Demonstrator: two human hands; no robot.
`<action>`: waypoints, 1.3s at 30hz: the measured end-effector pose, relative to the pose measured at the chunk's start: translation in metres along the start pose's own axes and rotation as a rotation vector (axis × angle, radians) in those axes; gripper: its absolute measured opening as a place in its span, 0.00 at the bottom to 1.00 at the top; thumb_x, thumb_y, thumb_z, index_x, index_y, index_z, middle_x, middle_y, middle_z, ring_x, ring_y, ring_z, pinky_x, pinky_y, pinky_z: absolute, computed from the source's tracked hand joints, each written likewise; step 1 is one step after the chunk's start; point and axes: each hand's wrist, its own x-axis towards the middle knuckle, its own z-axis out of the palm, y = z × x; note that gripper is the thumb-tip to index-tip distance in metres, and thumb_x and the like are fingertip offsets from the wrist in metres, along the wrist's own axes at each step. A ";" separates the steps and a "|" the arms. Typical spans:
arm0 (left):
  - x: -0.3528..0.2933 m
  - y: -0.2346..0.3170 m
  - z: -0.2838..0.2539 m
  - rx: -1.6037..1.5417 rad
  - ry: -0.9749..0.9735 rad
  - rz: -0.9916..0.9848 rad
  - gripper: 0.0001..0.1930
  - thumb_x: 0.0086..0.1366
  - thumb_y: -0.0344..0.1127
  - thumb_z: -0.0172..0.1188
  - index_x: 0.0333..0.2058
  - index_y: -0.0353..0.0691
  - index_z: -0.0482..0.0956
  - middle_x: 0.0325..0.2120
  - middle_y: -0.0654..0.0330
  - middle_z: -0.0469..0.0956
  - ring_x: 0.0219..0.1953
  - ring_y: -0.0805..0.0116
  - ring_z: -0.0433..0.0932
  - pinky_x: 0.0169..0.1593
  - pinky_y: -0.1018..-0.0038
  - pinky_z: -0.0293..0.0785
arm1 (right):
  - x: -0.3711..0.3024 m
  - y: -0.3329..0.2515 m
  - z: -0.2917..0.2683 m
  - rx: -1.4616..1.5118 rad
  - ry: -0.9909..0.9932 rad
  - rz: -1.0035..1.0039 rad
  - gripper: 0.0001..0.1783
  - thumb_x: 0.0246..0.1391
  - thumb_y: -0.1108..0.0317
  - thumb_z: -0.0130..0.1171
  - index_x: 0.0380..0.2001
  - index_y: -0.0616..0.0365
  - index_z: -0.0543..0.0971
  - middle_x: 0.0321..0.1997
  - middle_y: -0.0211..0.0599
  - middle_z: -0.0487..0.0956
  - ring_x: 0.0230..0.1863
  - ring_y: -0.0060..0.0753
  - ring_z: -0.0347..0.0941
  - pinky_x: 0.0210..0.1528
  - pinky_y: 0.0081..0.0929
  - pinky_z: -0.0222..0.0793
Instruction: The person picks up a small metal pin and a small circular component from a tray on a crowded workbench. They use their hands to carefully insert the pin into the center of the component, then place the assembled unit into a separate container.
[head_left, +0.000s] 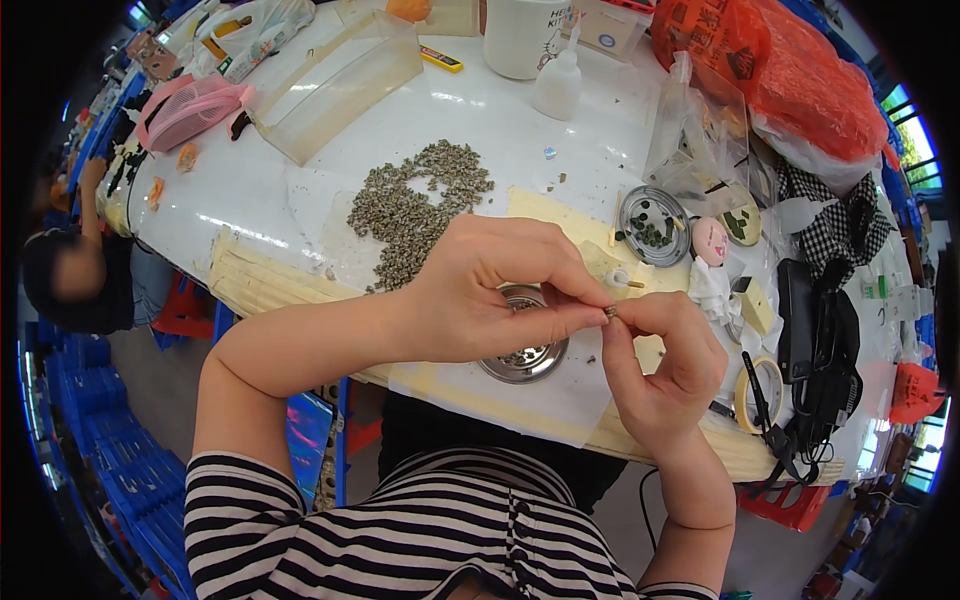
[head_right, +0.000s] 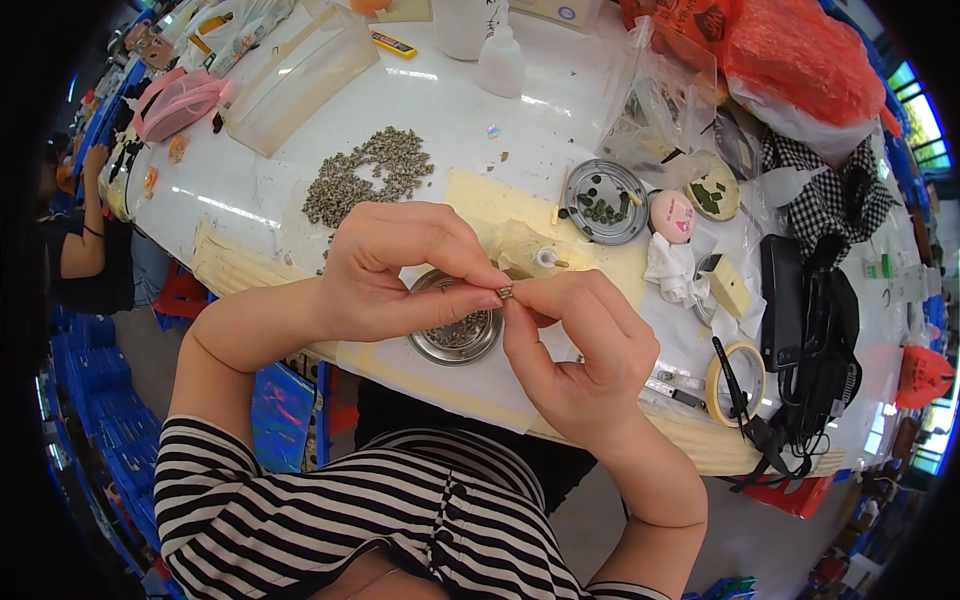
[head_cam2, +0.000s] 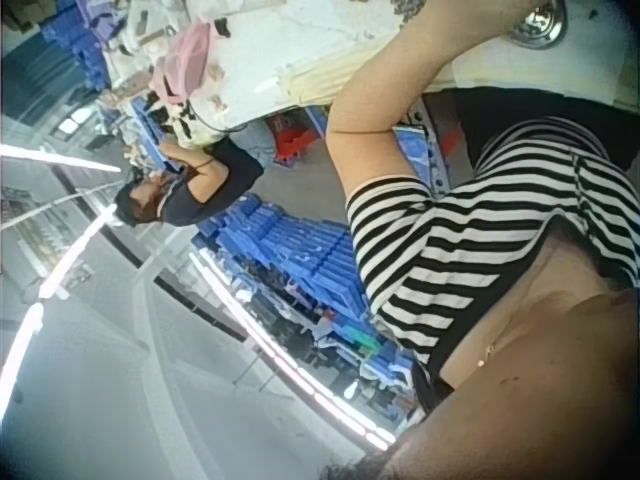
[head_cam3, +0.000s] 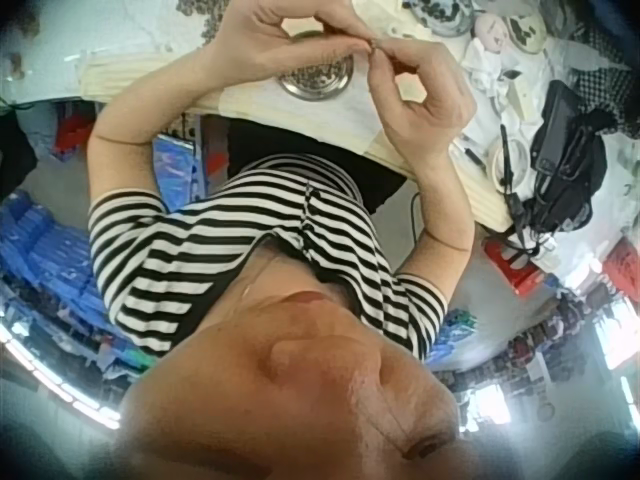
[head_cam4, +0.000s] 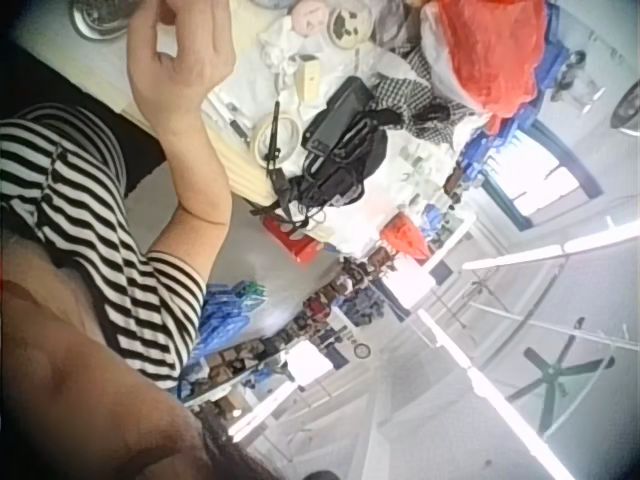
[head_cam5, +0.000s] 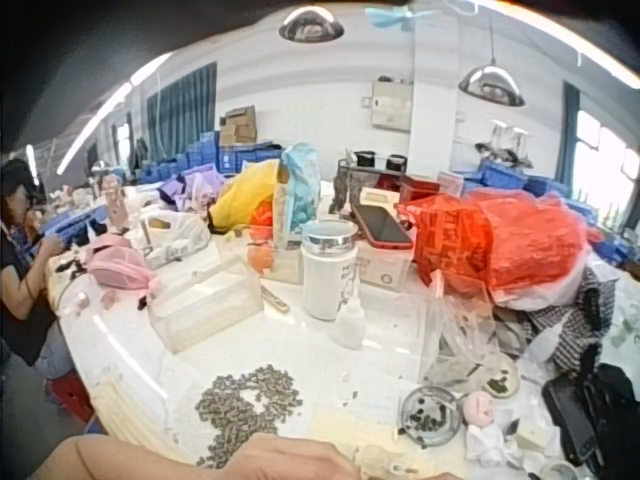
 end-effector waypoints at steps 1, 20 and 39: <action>0.000 0.000 0.000 0.020 0.005 0.013 0.09 0.54 0.24 0.71 0.35 0.37 0.86 0.29 0.58 0.83 0.29 0.70 0.81 0.32 0.78 0.75 | 0.000 0.000 0.000 -0.025 -0.002 -0.014 0.09 0.42 0.84 0.66 0.29 0.62 0.80 0.26 0.36 0.79 0.24 0.26 0.75 0.25 0.21 0.71; 0.003 -0.008 0.000 0.290 0.026 0.246 0.11 0.53 0.26 0.72 0.36 0.38 0.85 0.29 0.61 0.82 0.27 0.70 0.80 0.29 0.78 0.74 | -0.002 0.000 -0.004 0.175 -0.034 0.216 0.04 0.50 0.81 0.65 0.30 0.65 0.81 0.27 0.36 0.80 0.25 0.23 0.75 0.29 0.19 0.72; 0.002 -0.006 0.000 0.193 0.022 0.061 0.10 0.53 0.24 0.71 0.36 0.37 0.86 0.27 0.60 0.81 0.28 0.71 0.80 0.31 0.78 0.75 | 0.013 0.012 -0.026 -0.275 -0.111 0.155 0.07 0.46 0.75 0.70 0.32 0.61 0.83 0.26 0.34 0.75 0.26 0.27 0.71 0.28 0.23 0.66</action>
